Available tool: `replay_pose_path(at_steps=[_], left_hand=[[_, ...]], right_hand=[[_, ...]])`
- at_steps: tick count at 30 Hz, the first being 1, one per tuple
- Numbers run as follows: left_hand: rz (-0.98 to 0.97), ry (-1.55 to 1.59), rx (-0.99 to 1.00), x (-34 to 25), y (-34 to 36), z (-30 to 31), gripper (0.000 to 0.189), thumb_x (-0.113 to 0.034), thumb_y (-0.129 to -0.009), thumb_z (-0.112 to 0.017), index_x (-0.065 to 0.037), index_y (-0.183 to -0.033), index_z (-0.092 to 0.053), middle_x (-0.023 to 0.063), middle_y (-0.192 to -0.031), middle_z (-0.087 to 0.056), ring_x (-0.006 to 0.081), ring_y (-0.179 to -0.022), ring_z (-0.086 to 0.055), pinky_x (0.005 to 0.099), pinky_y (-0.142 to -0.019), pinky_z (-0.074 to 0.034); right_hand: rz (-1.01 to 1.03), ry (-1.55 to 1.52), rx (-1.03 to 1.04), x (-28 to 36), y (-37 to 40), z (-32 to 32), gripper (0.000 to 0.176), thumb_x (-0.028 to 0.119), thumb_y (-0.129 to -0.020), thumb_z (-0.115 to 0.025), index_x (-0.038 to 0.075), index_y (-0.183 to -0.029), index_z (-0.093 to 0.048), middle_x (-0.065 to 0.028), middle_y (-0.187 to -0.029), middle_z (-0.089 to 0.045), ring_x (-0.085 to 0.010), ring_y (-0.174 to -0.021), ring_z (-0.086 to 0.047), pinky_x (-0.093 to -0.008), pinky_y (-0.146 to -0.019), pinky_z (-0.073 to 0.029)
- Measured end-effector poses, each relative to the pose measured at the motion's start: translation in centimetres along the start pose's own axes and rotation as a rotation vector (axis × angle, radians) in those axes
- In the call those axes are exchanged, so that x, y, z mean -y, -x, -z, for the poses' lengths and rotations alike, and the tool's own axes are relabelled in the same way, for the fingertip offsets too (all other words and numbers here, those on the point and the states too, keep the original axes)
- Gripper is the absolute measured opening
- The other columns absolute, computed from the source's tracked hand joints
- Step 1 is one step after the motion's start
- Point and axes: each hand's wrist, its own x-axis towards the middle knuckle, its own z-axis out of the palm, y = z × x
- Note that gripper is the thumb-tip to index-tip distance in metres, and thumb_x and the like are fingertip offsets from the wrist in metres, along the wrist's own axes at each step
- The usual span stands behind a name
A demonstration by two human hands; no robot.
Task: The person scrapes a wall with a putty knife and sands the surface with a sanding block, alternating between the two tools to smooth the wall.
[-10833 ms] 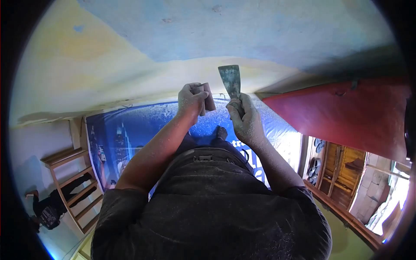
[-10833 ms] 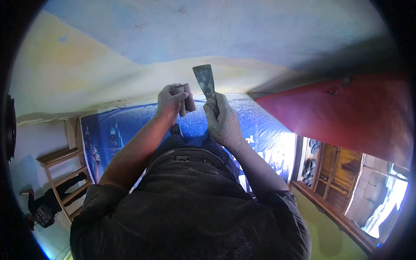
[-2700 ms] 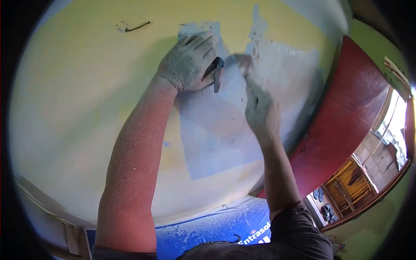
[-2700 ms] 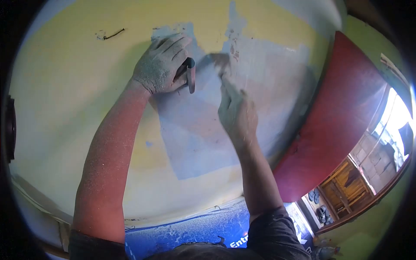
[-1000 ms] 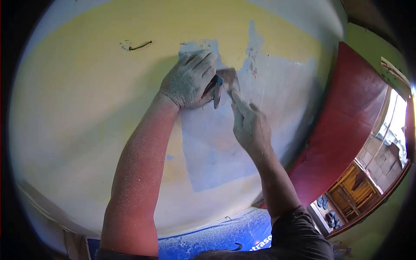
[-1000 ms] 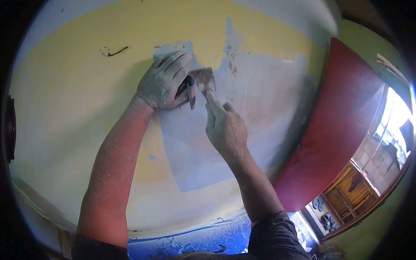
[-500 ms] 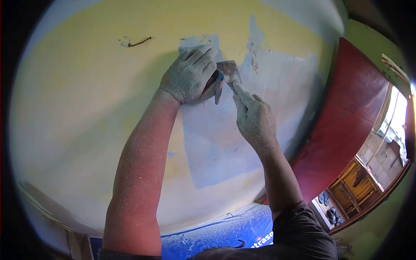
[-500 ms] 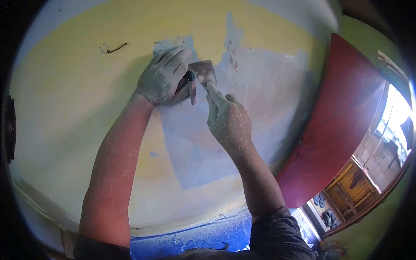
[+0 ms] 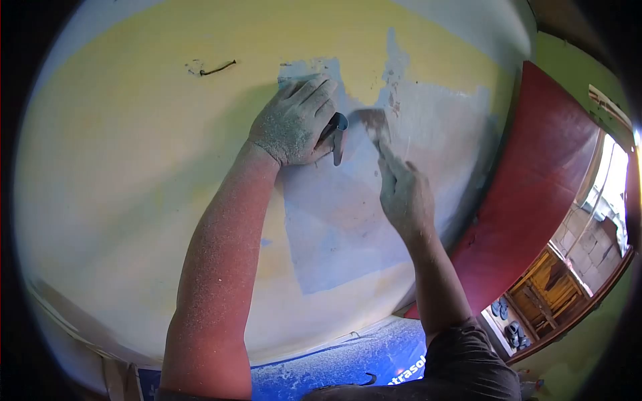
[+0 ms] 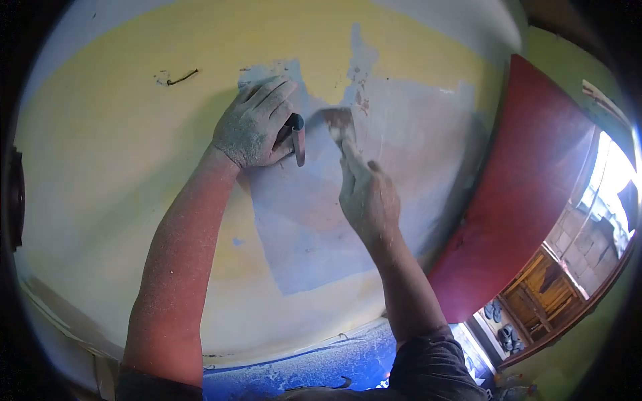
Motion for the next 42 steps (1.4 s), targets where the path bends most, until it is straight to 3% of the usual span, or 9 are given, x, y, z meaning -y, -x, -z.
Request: replay_pose_path(at_steps=[18,24,26,27,29,33,36,39,42], left_hand=[[0.011,-0.005,0.027,0.0,0.1,0.1,0.053,-0.041,-0.087,-0.085,-0.004,-0.122,-0.071,0.0162,-0.157,-0.062,0.035,-0.152,-0.056,0.054,-0.123,-0.045],[-0.003,-0.013,0.031,0.2,0.0,-0.1,0.055,-0.04,-0.086,-0.086,-0.004,-0.125,-0.069,0.0163,-0.157,-0.061,0.0362,-0.151,-0.057,0.0541,-0.123,-0.045],[0.008,-0.021,0.043,0.1,0.1,0.2,0.057,-0.04,-0.085,-0.086,-0.004,-0.126,-0.069,0.0164,-0.157,-0.061,0.0366,-0.15,-0.057,0.0542,-0.123,-0.045],[0.009,-0.021,0.047,-0.1,0.1,0.1,0.058,-0.04,-0.084,-0.086,-0.004,-0.126,-0.069,0.0166,-0.157,-0.061,0.0368,-0.15,-0.057,0.0544,-0.123,-0.046],[0.0,-0.015,0.042,0.2,0.1,0.0,0.058,-0.04,-0.084,-0.087,-0.004,-0.125,-0.069,0.017,-0.157,-0.061,0.0372,-0.15,-0.056,0.0547,-0.122,-0.046],[-0.017,0.009,0.001,0.2,0.1,-0.1,0.054,-0.039,-0.084,-0.086,-0.004,-0.121,-0.069,0.0183,-0.154,-0.062,0.0381,-0.149,-0.057,0.0554,-0.121,-0.046],[-0.033,0.021,-0.011,0.0,0.0,0.0,0.05,-0.038,-0.084,-0.085,-0.005,-0.118,-0.069,0.0191,-0.152,-0.063,0.0386,-0.148,-0.058,0.0558,-0.12,-0.047],[-0.052,0.023,-0.019,0.2,-0.2,0.1,0.048,-0.036,-0.084,-0.084,-0.005,-0.117,-0.068,0.0196,-0.151,-0.064,0.0389,-0.147,-0.059,0.056,-0.119,-0.048],[-0.043,0.021,-0.013,0.1,-0.1,0.2,0.048,-0.035,-0.084,-0.085,-0.005,-0.117,-0.068,0.0198,-0.151,-0.064,0.0388,-0.147,-0.059,0.056,-0.119,-0.048]], right_hand=[[-0.024,-0.107,0.009,-1.0,0.6,0.5,0.041,0.027,-0.114,-0.062,0.019,-0.153,-0.071,-0.0261,-0.112,-0.079,-0.0486,-0.102,-0.076,-0.0561,-0.087,-0.061],[-0.158,-0.085,0.167,-3.2,7.4,-5.0,0.07,0.014,-0.105,-0.075,0.006,-0.17,-0.049,-0.0277,-0.138,-0.074,-0.0494,-0.116,-0.074,-0.0507,-0.093,-0.062],[-0.049,-0.159,0.089,-5.1,11.8,-8.1,0.075,0.011,-0.105,-0.077,-0.002,-0.17,-0.043,-0.0319,-0.13,-0.075,-0.0482,-0.11,-0.077,-0.0502,-0.087,-0.063],[-0.098,-0.317,-0.037,-5.4,13.8,-9.9,0.072,0.012,-0.109,-0.074,-0.006,-0.169,-0.038,-0.0281,-0.117,-0.079,-0.0409,-0.092,-0.081,-0.0463,-0.077,-0.064],[-0.368,-0.634,-0.029,-3.5,15.8,-9.2,0.058,0.023,-0.117,-0.064,-0.007,-0.162,-0.041,-0.0213,-0.105,-0.078,-0.0273,-0.075,-0.076,-0.0385,-0.067,-0.061],[-0.346,-1.093,-0.236,0.3,18.1,-10.4,0.045,0.04,-0.125,-0.041,-0.002,-0.142,-0.048,-0.0172,-0.097,-0.072,-0.0169,-0.058,-0.063,-0.0304,-0.056,-0.054],[-0.586,-1.34,0.189,0.2,18.4,-11.8,0.048,0.041,-0.124,-0.046,-0.005,-0.133,-0.058,-0.0073,-0.07,-0.059,-0.016,-0.044,-0.052,-0.0308,-0.046,-0.047],[-0.868,-1.28,0.111,2.2,19.9,-10.6,0.05,0.042,-0.124,-0.048,-0.006,-0.128,-0.062,-0.004,-0.064,-0.054,-0.0141,-0.042,-0.048,-0.0301,-0.042,-0.043],[-0.881,-1.212,0.204,1.9,23.7,-11.0,0.05,0.044,-0.123,-0.052,-0.005,-0.127,-0.062,-0.0047,-0.066,-0.056,-0.0135,-0.042,-0.048,-0.0301,-0.04,-0.041]])
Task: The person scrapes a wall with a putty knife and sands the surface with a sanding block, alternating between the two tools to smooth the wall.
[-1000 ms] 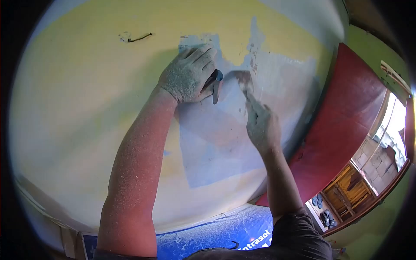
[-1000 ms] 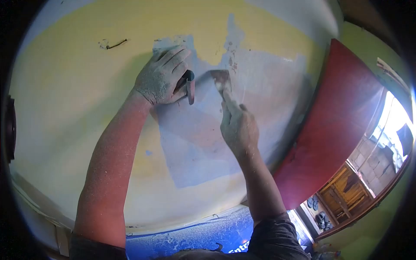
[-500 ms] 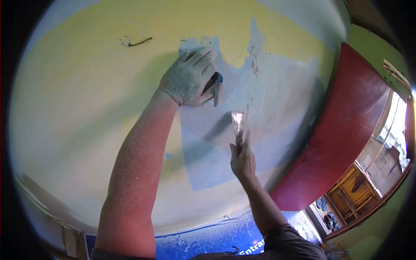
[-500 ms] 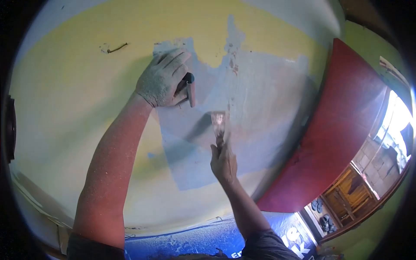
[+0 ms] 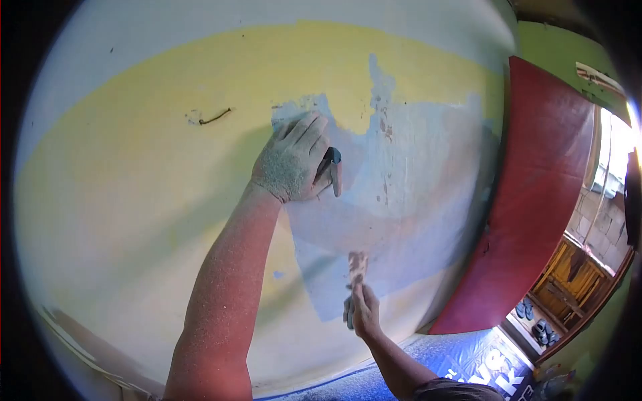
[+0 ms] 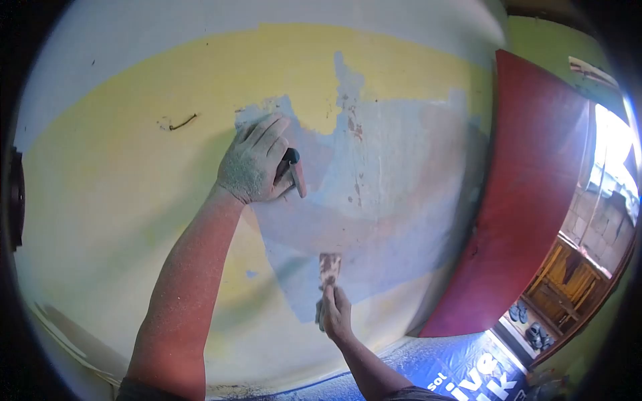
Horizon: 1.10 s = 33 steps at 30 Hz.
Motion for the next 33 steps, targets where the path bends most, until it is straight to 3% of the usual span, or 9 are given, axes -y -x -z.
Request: replay_pose_path(at_steps=[4,9,11,16,19,27,28,31,33], left_hand=[[0.014,0.01,0.016,-0.1,0.0,0.0,0.049,-0.034,-0.084,-0.086,-0.004,-0.118,-0.068,0.019,-0.152,-0.063,0.0384,-0.149,-0.058,0.0557,-0.118,-0.049],[0.014,0.014,0.007,0.0,0.1,0.1,0.049,-0.034,-0.084,-0.086,-0.004,-0.119,-0.068,0.0185,-0.152,-0.063,0.0381,-0.149,-0.058,0.0557,-0.118,-0.049],[0.009,0.027,-0.012,-0.1,0.0,0.1,0.05,-0.034,-0.084,-0.086,-0.004,-0.119,-0.068,0.0186,-0.151,-0.063,0.0382,-0.148,-0.058,0.0558,-0.118,-0.049],[0.021,0.035,-0.018,-0.2,-0.1,0.1,0.048,-0.033,-0.084,-0.086,-0.004,-0.119,-0.069,0.0189,-0.149,-0.064,0.0387,-0.148,-0.059,0.0558,-0.118,-0.049],[0.013,0.038,-0.019,-0.1,0.0,0.2,0.047,-0.032,-0.084,-0.085,-0.004,-0.118,-0.07,0.0193,-0.15,-0.064,0.0389,-0.148,-0.059,0.0555,-0.118,-0.049],[-0.008,-0.026,-0.034,-0.1,-0.2,0.2,0.039,-0.038,-0.089,-0.083,-0.004,-0.108,-0.075,0.0175,-0.145,-0.066,0.0353,-0.145,-0.059,0.0513,-0.119,-0.049],[0.014,0.021,-0.031,-0.2,-0.1,0.3,0.04,-0.022,-0.083,-0.085,-0.007,-0.116,-0.068,0.0169,-0.147,-0.068,0.0386,-0.144,-0.062,0.0531,-0.118,-0.049],[0.06,0.08,-0.035,-0.5,-0.4,0.6,0.037,-0.019,-0.083,-0.084,-0.009,-0.114,-0.067,0.0161,-0.149,-0.067,0.0378,-0.143,-0.062,0.0528,-0.118,-0.048],[0.14,0.144,-0.148,-2.9,0.2,0.3,0.033,-0.013,-0.083,-0.084,-0.011,-0.111,-0.067,0.0121,-0.123,-0.074,0.0376,-0.118,-0.072,0.052,-0.102,-0.054]], right_hand=[[-0.226,0.037,-0.049,-3.3,3.3,2.0,0.034,0.023,-0.115,-0.063,-0.002,-0.137,-0.058,-0.0078,-0.081,-0.061,-0.014,-0.048,-0.054,-0.0308,-0.043,-0.046],[-0.093,0.18,-0.061,-0.8,4.9,4.1,0.067,-0.003,-0.099,-0.061,-0.001,-0.163,-0.042,-0.0107,-0.097,-0.062,-0.0153,-0.057,-0.06,-0.0314,-0.049,-0.053],[-0.014,0.233,-0.02,-0.2,4.3,5.9,0.072,0.0,-0.101,-0.063,-0.001,-0.168,-0.037,-0.0102,-0.097,-0.062,-0.0157,-0.06,-0.063,-0.0306,-0.052,-0.054],[-0.03,0.531,-0.011,1.6,3.7,10.2,0.065,0.009,-0.102,-0.069,-0.001,-0.163,-0.048,-0.012,-0.107,-0.069,-0.0166,-0.075,-0.069,-0.0353,-0.064,-0.058],[-0.008,0.535,0.007,2.0,4.1,11.5,0.062,0.004,-0.101,-0.067,-0.008,-0.16,-0.049,-0.0109,-0.103,-0.066,-0.0152,-0.07,-0.065,-0.0316,-0.061,-0.056],[-0.047,0.481,0.118,2.4,5.4,10.6,0.058,0.01,-0.103,-0.069,0.0,-0.159,-0.055,-0.011,-0.112,-0.068,-0.0143,-0.084,-0.069,-0.0318,-0.07,-0.058],[-0.06,0.456,0.151,2.7,6.0,10.0,0.058,0.009,-0.104,-0.068,0.001,-0.159,-0.054,-0.0106,-0.114,-0.068,-0.0144,-0.085,-0.069,-0.0321,-0.07,-0.059],[-0.062,0.399,0.226,3.6,8.3,9.2,0.058,0.002,-0.105,-0.066,0.003,-0.161,-0.053,-0.0081,-0.12,-0.065,-0.0127,-0.094,-0.068,-0.0298,-0.08,-0.057],[-0.029,0.406,0.257,3.8,9.9,9.7,0.059,-0.001,-0.105,-0.066,0.004,-0.162,-0.052,-0.0073,-0.121,-0.065,-0.0117,-0.098,-0.067,-0.028,-0.085,-0.055]])
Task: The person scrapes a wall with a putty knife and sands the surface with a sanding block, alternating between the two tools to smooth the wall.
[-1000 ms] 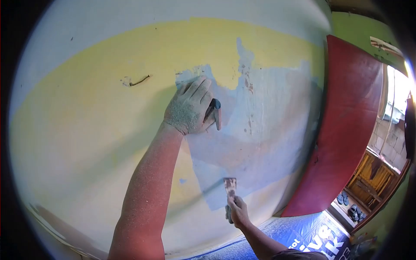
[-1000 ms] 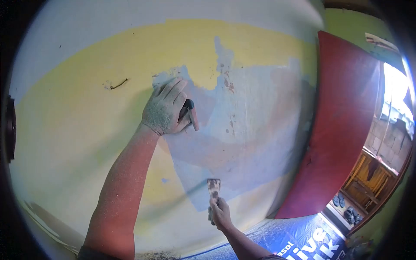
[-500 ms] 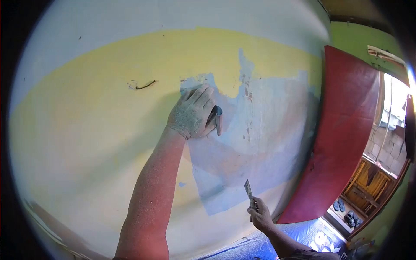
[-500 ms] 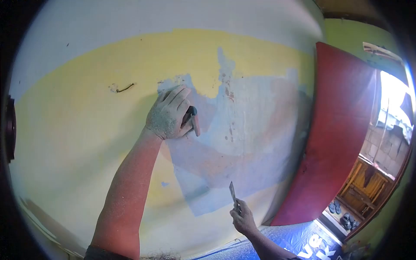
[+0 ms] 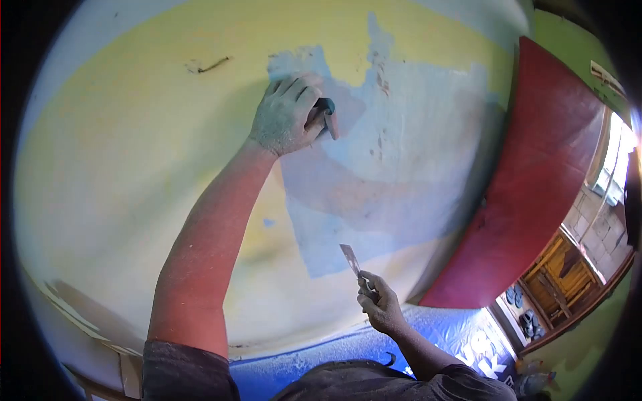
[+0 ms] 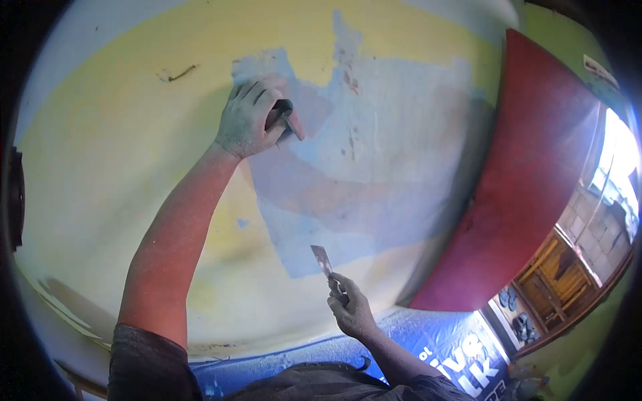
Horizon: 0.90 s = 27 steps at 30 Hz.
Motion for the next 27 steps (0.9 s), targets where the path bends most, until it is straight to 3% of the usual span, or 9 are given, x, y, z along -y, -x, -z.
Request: replay_pose_path(at_steps=[3,6,8,10,13,15,19,24,27], left_hand=[[0.229,0.129,-0.071,-6.4,4.1,-1.0,0.032,-0.01,-0.084,-0.083,-0.012,-0.111,-0.068,0.0093,-0.092,-0.07,0.0372,-0.085,-0.072,0.0496,-0.075,-0.057],[0.591,0.286,0.013,-16.6,10.2,-1.8,0.029,-0.015,-0.09,-0.084,-0.011,-0.114,-0.067,0.0141,-0.098,-0.071,0.0409,-0.086,-0.073,0.05,-0.072,-0.058],[1.084,0.79,0.152,-23.6,13.2,-0.8,0.022,-0.014,-0.095,-0.08,-0.005,-0.11,-0.066,0.0146,-0.092,-0.077,0.032,-0.084,-0.079,0.0448,-0.072,-0.061],[1.276,0.767,0.285,-28.7,16.5,-0.6,0.023,-0.013,-0.093,-0.079,-0.002,-0.109,-0.067,0.0151,-0.092,-0.079,0.0285,-0.086,-0.08,0.0433,-0.077,-0.062],[1.4,0.862,0.442,-33.4,19.8,0.7,0.026,-0.01,-0.09,-0.078,0.0,-0.111,-0.068,0.0169,-0.094,-0.078,0.0318,-0.087,-0.08,0.0435,-0.081,-0.062],[1.407,0.993,0.56,-34.9,20.3,2.8,0.031,-0.007,-0.09,-0.078,0.002,-0.117,-0.068,0.014,-0.098,-0.077,0.0237,-0.094,-0.078,0.0392,-0.086,-0.061],[1.413,1.26,0.715,-34.2,22.2,5.2,0.039,-0.001,-0.093,-0.076,0.003,-0.131,-0.066,0.0139,-0.122,-0.074,0.0197,-0.114,-0.073,0.0384,-0.104,-0.06],[1.543,1.554,0.658,-34.9,25.1,5.9,0.049,0.001,-0.094,-0.08,0.003,-0.139,-0.061,0.0137,-0.133,-0.072,0.0204,-0.128,-0.069,0.0395,-0.115,-0.056],[1.371,1.219,0.859,-34.8,24.9,7.0,0.057,-0.005,-0.092,-0.088,0.002,-0.141,-0.059,0.0167,-0.133,-0.072,0.0287,-0.128,-0.071,0.0436,-0.114,-0.056]], right_hand=[[0.074,-0.018,-0.129,-1.4,2.0,1.0,0.059,-0.002,-0.102,-0.071,0.0,-0.159,-0.052,-0.0041,-0.112,-0.063,-0.0088,-0.092,-0.063,-0.0261,-0.084,-0.051],[-0.009,0.268,-0.295,1.0,3.5,2.7,0.056,0.009,-0.098,-0.088,-0.003,-0.144,-0.058,0.0035,-0.08,-0.052,-0.0072,-0.072,-0.049,-0.0284,-0.067,-0.045],[0.011,0.286,-0.331,0.2,4.3,3.6,0.056,0.014,-0.096,-0.093,-0.002,-0.137,-0.059,0.0041,-0.08,-0.05,-0.0067,-0.07,-0.048,-0.0286,-0.066,-0.044],[0.027,0.332,-0.349,0.2,4.9,4.1,0.061,0.017,-0.09,-0.1,0.001,-0.13,-0.057,0.0046,-0.077,-0.048,-0.0066,-0.068,-0.044,-0.0288,-0.063,-0.042],[-0.05,0.399,-0.391,-0.2,5.4,4.0,0.071,0.02,-0.082,-0.106,0.002,-0.127,-0.054,0.0028,-0.081,-0.05,-0.0082,-0.071,-0.047,-0.03,-0.065,-0.044],[-0.113,0.372,-0.395,-1.6,6.0,4.6,0.076,0.022,-0.077,-0.108,0.002,-0.127,-0.054,0.0005,-0.086,-0.055,-0.01,-0.074,-0.051,-0.0313,-0.067,-0.046],[-0.067,0.171,-0.393,-3.1,6.3,3.9,0.052,0.01,-0.092,-0.096,0.002,-0.127,-0.057,-0.0044,-0.102,-0.065,-0.0103,-0.088,-0.06,-0.0306,-0.077,-0.054],[-0.192,-0.013,-0.379,-3.6,6.8,3.4,0.037,0.008,-0.1,-0.085,0.005,-0.125,-0.058,-0.0049,-0.096,-0.067,-0.0096,-0.063,-0.059,-0.0261,-0.052,-0.046],[-0.292,-0.105,-0.372,-1.7,6.8,2.4,0.03,0.01,-0.102,-0.083,0.007,-0.121,-0.06,-0.0035,-0.083,-0.065,-0.011,-0.055,-0.058,-0.0273,-0.05,-0.045]])
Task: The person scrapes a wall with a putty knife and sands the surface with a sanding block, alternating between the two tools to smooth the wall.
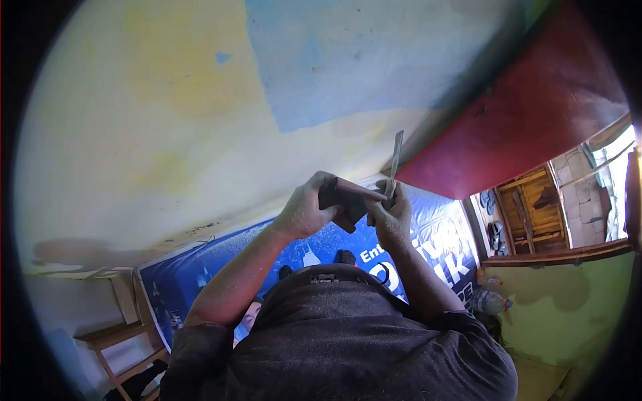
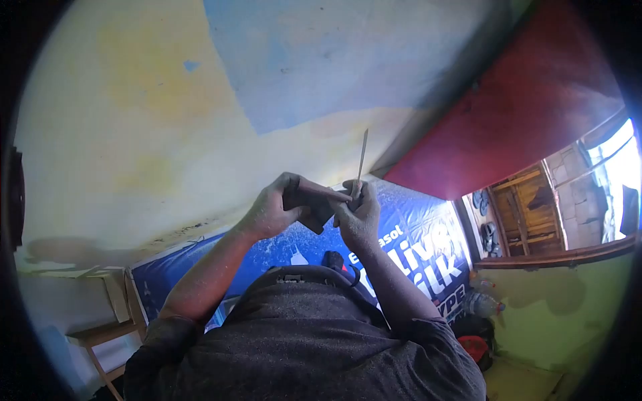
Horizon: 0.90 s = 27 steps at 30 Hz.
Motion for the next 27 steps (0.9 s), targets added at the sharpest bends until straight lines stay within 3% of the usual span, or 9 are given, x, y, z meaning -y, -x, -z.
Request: replay_pose_path(at_steps=[3,4,9,11,14,18,21,25,27], left_hand=[[-0.151,-0.329,-0.212,1.3,1.0,-1.4,0.064,-0.009,-0.087,-0.092,0.0,-0.14,-0.058,0.0216,-0.136,-0.069,0.0415,-0.129,-0.069,0.05,-0.113,-0.055],[-0.326,-0.458,-0.317,1.9,1.2,-1.7,0.066,-0.014,-0.084,-0.092,-0.002,-0.139,-0.058,0.0241,-0.139,-0.065,0.0492,-0.13,-0.064,0.0543,-0.112,-0.053],[-0.609,-0.555,-0.656,1.7,3.2,-3.0,0.06,-0.018,-0.1,-0.083,0.002,-0.15,-0.057,0.0257,-0.147,-0.064,0.0451,-0.134,-0.064,0.0535,-0.111,-0.051],[-0.677,-0.592,-0.599,2.2,3.0,-3.2,0.051,-0.016,-0.098,-0.083,0.0,-0.143,-0.065,0.021,-0.144,-0.068,0.0419,-0.129,-0.068,0.0524,-0.11,-0.054],[-0.695,-0.597,-0.301,2.3,2.7,-3.1,0.042,-0.013,-0.096,-0.082,-0.004,-0.136,-0.072,0.0158,-0.141,-0.071,0.0381,-0.126,-0.071,0.0522,-0.108,-0.057],[-0.704,-0.559,-0.228,0.7,2.9,-2.6,0.045,-0.01,-0.091,-0.081,-0.007,-0.136,-0.075,0.0132,-0.14,-0.071,0.0353,-0.126,-0.071,0.052,-0.111,-0.057],[-0.717,-0.633,-0.132,-0.8,3.3,-1.9,0.051,-0.011,-0.086,-0.082,-0.009,-0.136,-0.075,0.0119,-0.142,-0.07,0.0326,-0.131,-0.068,0.0536,-0.115,-0.054],[-0.716,-0.686,-0.103,0.1,3.3,-2.2,0.054,-0.013,-0.083,-0.082,-0.012,-0.137,-0.077,0.0091,-0.129,-0.07,0.0296,-0.13,-0.066,0.0551,-0.119,-0.05],[-0.757,-0.664,-0.129,0.0,3.0,-2.1,0.045,-0.01,-0.082,-0.084,-0.011,-0.126,-0.079,0.009,-0.119,-0.07,0.0312,-0.118,-0.069,0.052,-0.109,-0.055]], right_hand=[[0.011,0.013,0.031,-0.4,0.2,-0.3,0.027,0.009,-0.103,-0.081,0.006,-0.12,-0.06,-0.0044,-0.083,-0.065,-0.012,-0.055,-0.06,-0.0278,-0.05,-0.045],[-0.011,0.007,0.043,-0.3,0.4,-0.6,0.026,0.01,-0.103,-0.08,0.005,-0.119,-0.06,-0.0055,-0.082,-0.065,-0.0131,-0.055,-0.061,-0.0284,-0.05,-0.045],[-0.068,-0.12,0.046,-0.1,0.8,-2.3,0.019,0.014,-0.106,-0.077,0.007,-0.112,-0.06,-0.0047,-0.077,-0.063,-0.0142,-0.051,-0.058,-0.0287,-0.046,-0.042],[-0.08,-0.143,0.048,0.1,0.8,-2.5,0.018,0.014,-0.107,-0.076,0.008,-0.11,-0.06,-0.0043,-0.075,-0.062,-0.0141,-0.05,-0.057,-0.0287,-0.045,-0.041],[-0.072,-0.168,0.049,0.2,1.0,-2.6,0.017,0.013,-0.107,-0.076,0.009,-0.109,-0.06,-0.0038,-0.073,-0.061,-0.0142,-0.048,-0.055,-0.0284,-0.044,-0.04],[-0.05,-0.231,0.063,0.6,0.6,-1.6,0.019,0.009,-0.105,-0.072,0.004,-0.116,-0.057,-0.0056,-0.074,-0.062,-0.0139,-0.05,-0.056,-0.0281,-0.044,-0.041],[-0.06,-0.214,-0.003,1.7,0.7,-0.7,0.015,0.01,-0.105,-0.074,0.008,-0.11,-0.06,-0.0027,-0.073,-0.059,-0.0136,-0.047,-0.053,-0.0293,-0.043,-0.041],[-0.036,-0.138,-0.04,1.2,0.1,0.6,0.017,0.01,-0.103,-0.075,0.007,-0.112,-0.06,-0.0026,-0.078,-0.06,-0.0122,-0.047,-0.051,-0.0289,-0.042,-0.041],[-0.012,-0.085,-0.047,0.9,-0.3,1.1,0.021,0.011,-0.101,-0.078,0.006,-0.112,-0.061,-0.0023,-0.078,-0.06,-0.0113,-0.048,-0.053,-0.0286,-0.043,-0.042]])
